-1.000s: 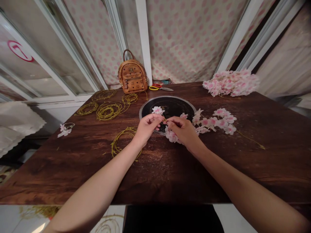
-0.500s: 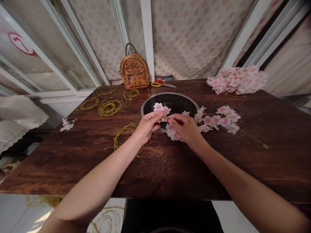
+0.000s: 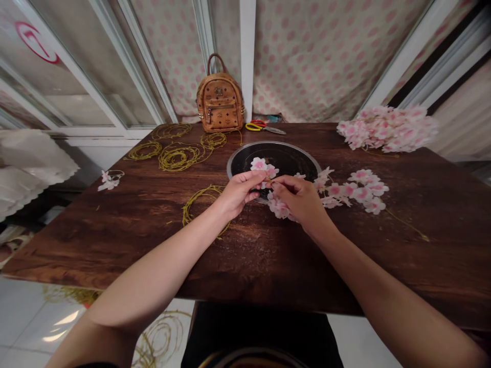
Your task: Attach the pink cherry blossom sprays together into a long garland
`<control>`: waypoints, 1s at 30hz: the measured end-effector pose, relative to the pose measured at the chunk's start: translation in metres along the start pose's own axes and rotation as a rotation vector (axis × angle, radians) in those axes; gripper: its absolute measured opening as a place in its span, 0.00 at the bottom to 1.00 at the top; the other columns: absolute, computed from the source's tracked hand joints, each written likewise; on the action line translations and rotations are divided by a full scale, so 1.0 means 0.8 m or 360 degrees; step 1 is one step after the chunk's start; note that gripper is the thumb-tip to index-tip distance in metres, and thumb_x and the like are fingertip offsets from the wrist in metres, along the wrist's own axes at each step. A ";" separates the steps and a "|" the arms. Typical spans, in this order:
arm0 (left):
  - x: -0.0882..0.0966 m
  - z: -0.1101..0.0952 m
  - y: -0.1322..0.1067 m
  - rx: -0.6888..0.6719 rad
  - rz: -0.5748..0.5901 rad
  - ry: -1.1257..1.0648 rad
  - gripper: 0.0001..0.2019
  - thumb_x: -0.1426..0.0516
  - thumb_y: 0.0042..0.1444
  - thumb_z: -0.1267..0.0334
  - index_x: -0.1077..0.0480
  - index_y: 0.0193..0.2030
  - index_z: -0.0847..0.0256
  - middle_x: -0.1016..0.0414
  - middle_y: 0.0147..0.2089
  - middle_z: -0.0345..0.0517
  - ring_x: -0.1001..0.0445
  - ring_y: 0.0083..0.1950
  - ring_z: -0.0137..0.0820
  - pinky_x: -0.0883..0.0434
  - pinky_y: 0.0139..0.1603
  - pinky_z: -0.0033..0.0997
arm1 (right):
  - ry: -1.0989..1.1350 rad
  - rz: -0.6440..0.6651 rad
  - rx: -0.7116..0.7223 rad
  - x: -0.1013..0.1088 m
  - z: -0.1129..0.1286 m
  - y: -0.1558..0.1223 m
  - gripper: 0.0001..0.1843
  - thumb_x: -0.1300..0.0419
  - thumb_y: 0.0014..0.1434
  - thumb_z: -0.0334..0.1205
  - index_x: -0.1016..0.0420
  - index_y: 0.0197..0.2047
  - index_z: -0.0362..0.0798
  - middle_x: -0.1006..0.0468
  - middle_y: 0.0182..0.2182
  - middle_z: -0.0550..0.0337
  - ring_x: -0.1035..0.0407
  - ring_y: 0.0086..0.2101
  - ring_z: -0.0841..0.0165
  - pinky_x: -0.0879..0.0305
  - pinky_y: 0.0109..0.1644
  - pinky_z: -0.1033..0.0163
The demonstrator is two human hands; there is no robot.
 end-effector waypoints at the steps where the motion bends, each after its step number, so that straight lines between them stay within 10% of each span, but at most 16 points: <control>1: 0.000 0.000 0.000 0.0000 0.0007 0.0003 0.07 0.35 0.52 0.60 0.21 0.36 0.60 0.26 0.31 0.41 0.34 0.30 0.20 0.36 0.29 0.18 | -0.0003 -0.0004 -0.0009 0.000 -0.001 0.000 0.11 0.43 0.58 0.40 0.21 0.35 0.47 0.25 0.25 0.62 0.38 0.26 0.72 0.42 0.31 0.64; 30: -0.002 -0.003 0.001 -0.0086 0.0011 0.0189 0.09 0.35 0.50 0.60 0.21 0.38 0.59 0.24 0.35 0.43 0.34 0.31 0.22 0.36 0.30 0.21 | 0.0153 -0.0027 -0.0111 0.003 -0.008 0.001 0.10 0.43 0.58 0.40 0.22 0.32 0.47 0.25 0.26 0.61 0.37 0.27 0.72 0.42 0.33 0.64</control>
Point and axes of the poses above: each hand's wrist, its own y-axis towards the middle knuckle, its own x-axis out of the back of the hand, z = x × y, the point moved 8 cm from there along y, towards the middle knuckle
